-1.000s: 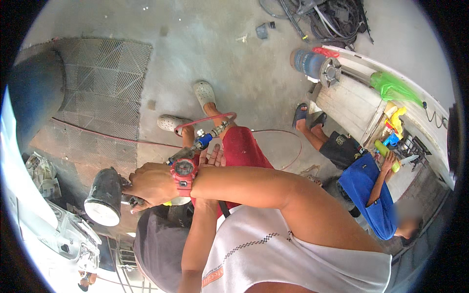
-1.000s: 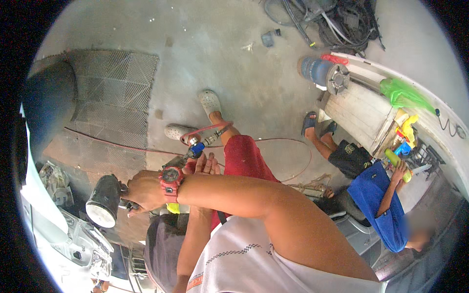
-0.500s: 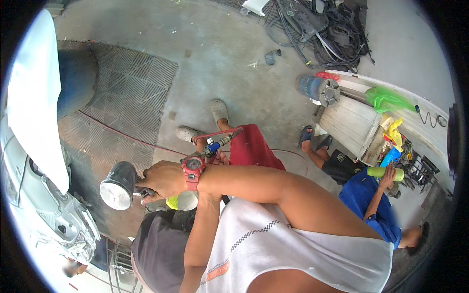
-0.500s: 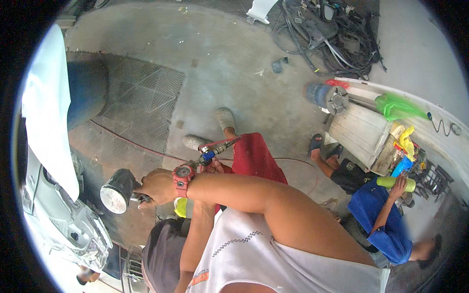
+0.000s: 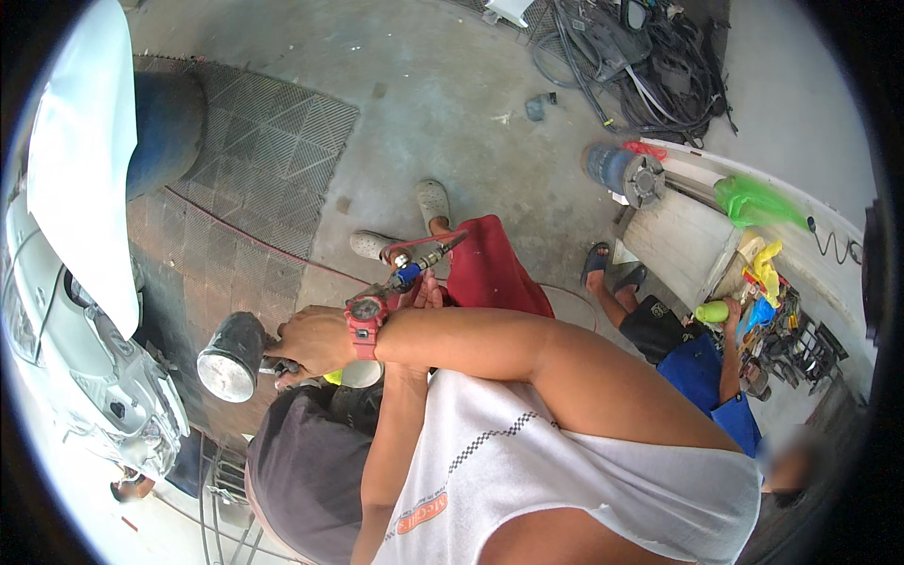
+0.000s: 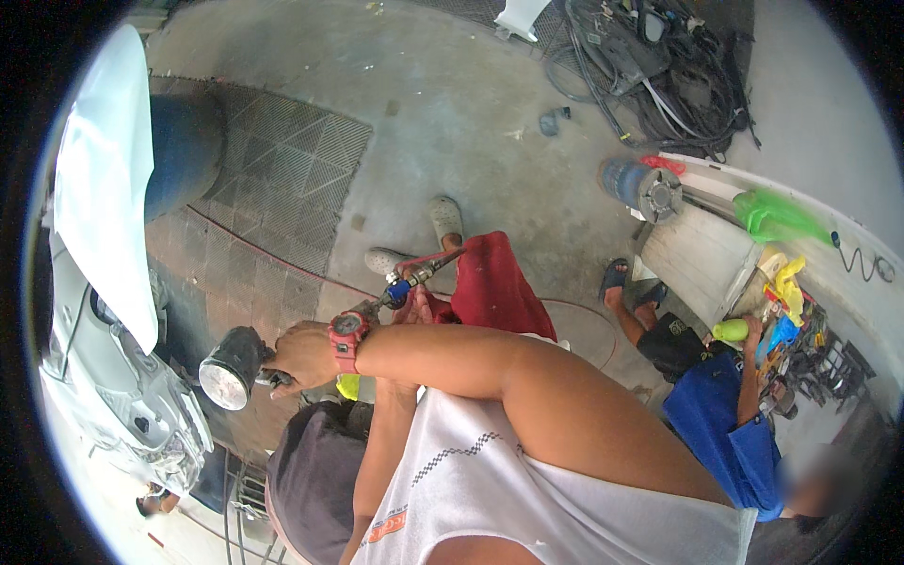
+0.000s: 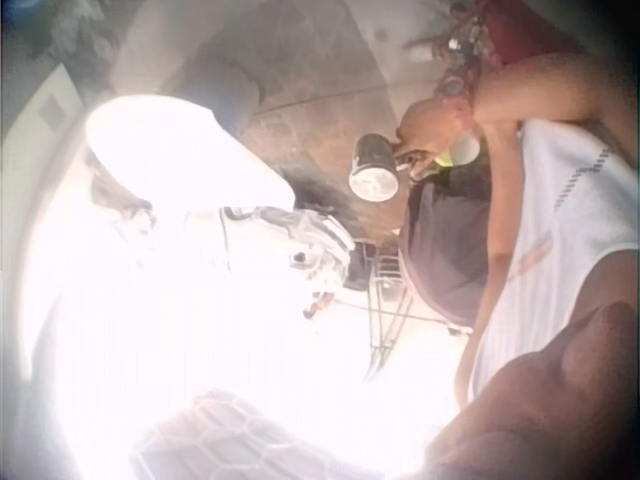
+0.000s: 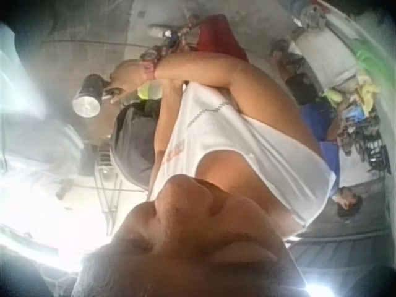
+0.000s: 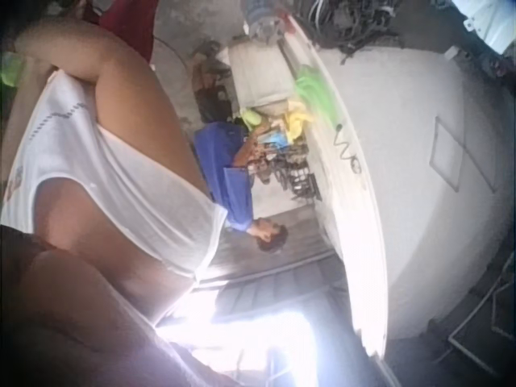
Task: The person prepares white paint by pouring it into a spray gun cup, then walks to a white car hood and applies multiple coats of paint using the spray gun. The person moves around the hood to cover different areas evenly.
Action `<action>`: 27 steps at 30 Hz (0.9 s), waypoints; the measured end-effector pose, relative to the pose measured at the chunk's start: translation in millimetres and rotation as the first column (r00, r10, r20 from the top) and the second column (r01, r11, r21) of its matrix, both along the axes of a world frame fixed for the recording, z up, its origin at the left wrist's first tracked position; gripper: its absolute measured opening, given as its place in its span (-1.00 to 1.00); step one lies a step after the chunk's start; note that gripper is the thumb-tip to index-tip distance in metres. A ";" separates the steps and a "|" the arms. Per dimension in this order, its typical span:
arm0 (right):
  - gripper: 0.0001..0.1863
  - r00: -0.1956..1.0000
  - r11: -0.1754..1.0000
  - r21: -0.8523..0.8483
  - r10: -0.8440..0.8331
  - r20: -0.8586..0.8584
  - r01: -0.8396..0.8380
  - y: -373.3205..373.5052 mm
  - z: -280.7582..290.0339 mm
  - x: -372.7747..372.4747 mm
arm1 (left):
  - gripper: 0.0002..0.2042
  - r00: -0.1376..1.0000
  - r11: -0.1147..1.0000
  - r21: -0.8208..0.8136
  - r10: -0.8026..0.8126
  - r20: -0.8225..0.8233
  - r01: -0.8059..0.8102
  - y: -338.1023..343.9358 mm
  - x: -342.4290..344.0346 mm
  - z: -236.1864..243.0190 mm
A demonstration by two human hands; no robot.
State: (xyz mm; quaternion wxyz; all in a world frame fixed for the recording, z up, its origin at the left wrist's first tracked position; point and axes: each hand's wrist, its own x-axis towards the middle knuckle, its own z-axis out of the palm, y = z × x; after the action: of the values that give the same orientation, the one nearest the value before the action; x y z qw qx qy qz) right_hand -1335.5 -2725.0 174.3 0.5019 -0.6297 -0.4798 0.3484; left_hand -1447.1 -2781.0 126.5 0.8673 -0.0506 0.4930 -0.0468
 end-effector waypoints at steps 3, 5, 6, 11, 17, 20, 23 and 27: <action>-0.32 1.000 1.000 0.023 -0.014 0.012 0.013 1.2 1.1 -0.8 | -0.47 0.989 0.992 -0.054 0.108 -0.100 -0.113 4.3 -2.4 8.2; -0.33 0.999 0.998 0.049 -0.038 0.007 0.037 2.2 2.0 -1.9 | -0.46 0.980 0.983 -0.073 0.157 -0.120 -0.167 8.4 -6.0 15.9; -0.33 0.999 0.998 0.052 -0.038 0.009 0.038 2.8 2.8 -2.7 | -0.46 0.979 0.980 -0.079 0.174 -0.104 -0.183 10.2 -7.6 19.0; -0.34 1.000 0.999 0.032 -0.014 0.026 0.013 5.4 2.9 0.9 | -0.56 0.991 0.991 -0.034 0.128 0.051 -0.126 20.3 -10.3 24.0; -0.31 1.000 0.998 0.045 0.031 0.003 -0.031 3.1 3.1 9.5 | -0.56 0.997 0.998 0.055 0.040 0.062 -0.044 30.5 -14.1 20.6; -0.29 0.995 0.996 0.012 0.090 0.037 -0.091 2.0 9.3 16.1 | -0.51 0.994 0.989 0.137 0.071 -0.078 -0.060 28.3 -7.2 18.5; -0.29 0.990 0.989 -0.068 0.133 0.035 -0.131 -2.7 19.7 21.4 | -0.53 0.989 0.984 0.142 0.087 0.119 -0.104 19.7 -3.8 26.0; -0.31 0.984 0.987 -0.055 0.155 0.092 -0.151 -2.3 19.2 29.9 | -0.51 0.972 0.992 0.103 0.045 0.230 -0.070 22.3 7.1 17.0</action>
State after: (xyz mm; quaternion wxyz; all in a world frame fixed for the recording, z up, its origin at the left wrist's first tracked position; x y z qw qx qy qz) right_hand -1305.5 -2727.2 193.5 0.4347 -0.6189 -0.5418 0.3666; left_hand -1440.1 -2758.7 143.5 0.9205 -0.0112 0.3907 0.0003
